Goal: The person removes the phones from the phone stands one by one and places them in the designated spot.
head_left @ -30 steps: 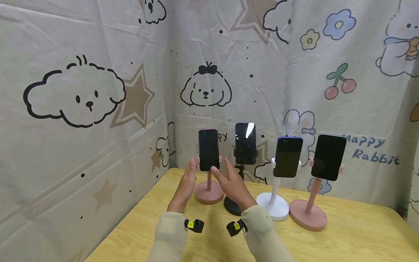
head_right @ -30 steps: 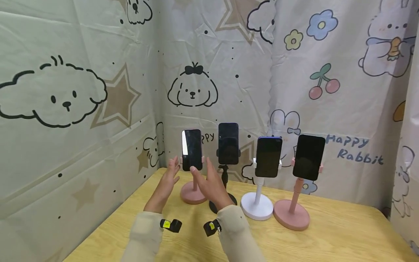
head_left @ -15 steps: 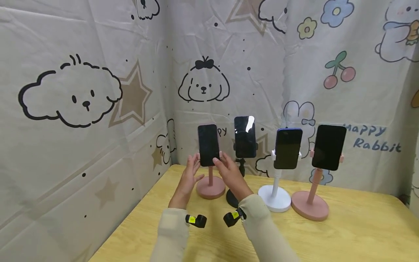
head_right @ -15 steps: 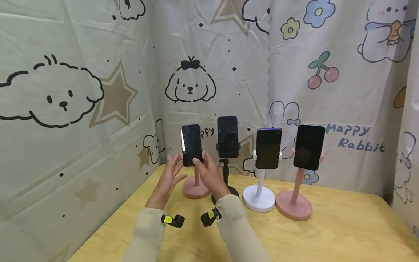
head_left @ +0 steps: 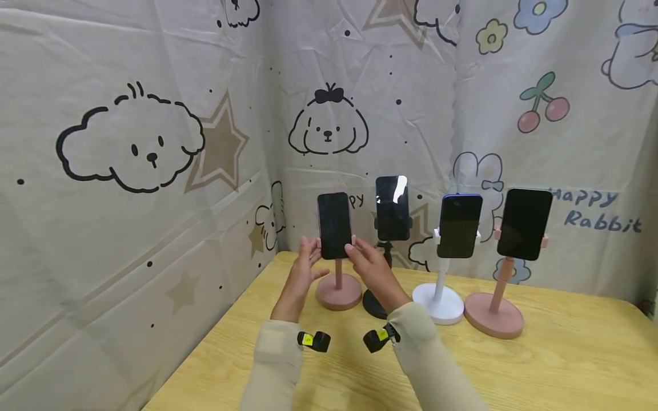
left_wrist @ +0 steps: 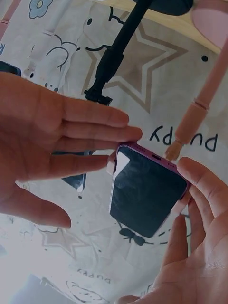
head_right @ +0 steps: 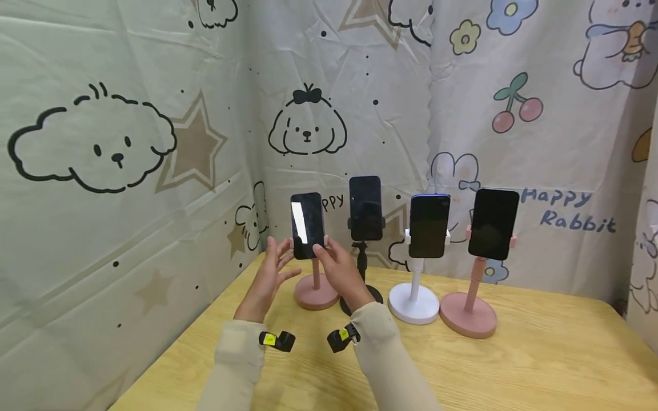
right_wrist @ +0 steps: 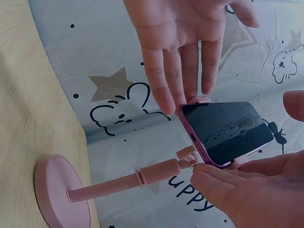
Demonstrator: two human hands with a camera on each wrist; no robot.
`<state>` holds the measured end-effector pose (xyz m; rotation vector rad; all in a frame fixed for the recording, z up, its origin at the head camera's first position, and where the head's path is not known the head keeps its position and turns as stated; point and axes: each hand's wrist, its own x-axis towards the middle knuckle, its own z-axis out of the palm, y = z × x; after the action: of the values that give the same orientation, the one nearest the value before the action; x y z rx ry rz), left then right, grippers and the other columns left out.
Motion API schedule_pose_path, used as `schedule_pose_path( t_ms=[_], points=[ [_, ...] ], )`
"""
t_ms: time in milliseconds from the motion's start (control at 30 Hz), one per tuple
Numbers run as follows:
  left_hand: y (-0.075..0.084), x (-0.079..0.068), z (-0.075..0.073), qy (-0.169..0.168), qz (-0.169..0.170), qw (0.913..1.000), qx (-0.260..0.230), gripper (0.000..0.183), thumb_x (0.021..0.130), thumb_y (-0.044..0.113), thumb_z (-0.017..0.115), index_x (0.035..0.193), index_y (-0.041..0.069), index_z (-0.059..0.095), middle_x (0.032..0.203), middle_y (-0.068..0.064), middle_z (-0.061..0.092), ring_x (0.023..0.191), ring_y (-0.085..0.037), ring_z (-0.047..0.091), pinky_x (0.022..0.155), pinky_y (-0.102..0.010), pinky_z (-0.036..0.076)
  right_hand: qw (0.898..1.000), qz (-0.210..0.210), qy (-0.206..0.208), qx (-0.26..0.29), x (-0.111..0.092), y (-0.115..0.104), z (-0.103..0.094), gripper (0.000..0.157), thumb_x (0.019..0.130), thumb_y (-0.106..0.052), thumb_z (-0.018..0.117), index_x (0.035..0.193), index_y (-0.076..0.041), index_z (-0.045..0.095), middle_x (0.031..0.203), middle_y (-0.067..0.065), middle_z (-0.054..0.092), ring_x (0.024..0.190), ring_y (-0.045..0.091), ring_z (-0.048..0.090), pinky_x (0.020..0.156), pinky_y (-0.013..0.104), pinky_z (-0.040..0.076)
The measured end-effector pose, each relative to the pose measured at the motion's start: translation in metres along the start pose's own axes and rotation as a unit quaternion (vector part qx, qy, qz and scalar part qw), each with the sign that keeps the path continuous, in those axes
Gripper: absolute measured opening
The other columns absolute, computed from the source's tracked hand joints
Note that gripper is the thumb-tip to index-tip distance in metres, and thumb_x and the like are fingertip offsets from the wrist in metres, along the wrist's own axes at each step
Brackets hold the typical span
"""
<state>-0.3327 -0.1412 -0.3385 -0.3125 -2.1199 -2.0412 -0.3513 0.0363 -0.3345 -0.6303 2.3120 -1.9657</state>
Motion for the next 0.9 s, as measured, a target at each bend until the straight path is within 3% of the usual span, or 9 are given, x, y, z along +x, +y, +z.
schedule_pose_path(
  t_ms=[267,533,800,900],
  points=[
    [0.013,-0.012,-0.005,0.021,-0.012,0.9958,0.088,0.08,0.095,0.068,0.011,0.153,0.015,0.027,0.15,-0.016,0.035,0.124,-0.037,0.048,0.09,-0.043,0.051,1.0,0.0,0.005,-0.001,-0.025,-0.003,0.003,0.069,0.094,-0.053,0.053,0.15,-0.017,0.034,0.152,0.007,0.037,0.132,0.028,0.046,0.103,0.042,0.039],
    [0.03,-0.026,-0.002,0.022,-0.019,0.9791,0.201,0.075,0.097,0.066,0.016,0.149,0.016,0.034,0.137,-0.016,0.05,0.112,-0.032,0.059,0.091,-0.047,0.05,1.0,-0.006,0.017,-0.004,-0.037,-0.006,-0.001,0.064,0.095,-0.05,0.054,0.147,-0.016,0.04,0.147,0.011,0.043,0.127,0.031,0.051,0.1,0.041,0.042],
    [0.038,-0.04,0.003,-0.015,-0.016,0.9716,0.235,0.08,0.094,0.07,0.023,0.149,0.013,0.034,0.142,-0.016,0.048,0.115,-0.033,0.059,0.097,-0.052,0.045,0.999,-0.04,0.014,0.031,-0.057,0.0,-0.007,0.063,0.097,-0.043,0.055,0.147,-0.007,0.039,0.146,0.017,0.043,0.126,0.035,0.051,0.099,0.043,0.042],
    [0.042,-0.042,0.005,-0.031,-0.011,0.9675,0.251,0.074,0.096,0.064,0.032,0.15,0.012,0.033,0.139,-0.018,0.05,0.111,-0.031,0.062,0.097,-0.052,0.045,0.998,-0.047,0.013,0.033,-0.066,0.002,-0.011,0.064,0.097,-0.043,0.054,0.147,-0.007,0.038,0.147,0.015,0.042,0.127,0.034,0.05,0.099,0.043,0.042]
  ],
)
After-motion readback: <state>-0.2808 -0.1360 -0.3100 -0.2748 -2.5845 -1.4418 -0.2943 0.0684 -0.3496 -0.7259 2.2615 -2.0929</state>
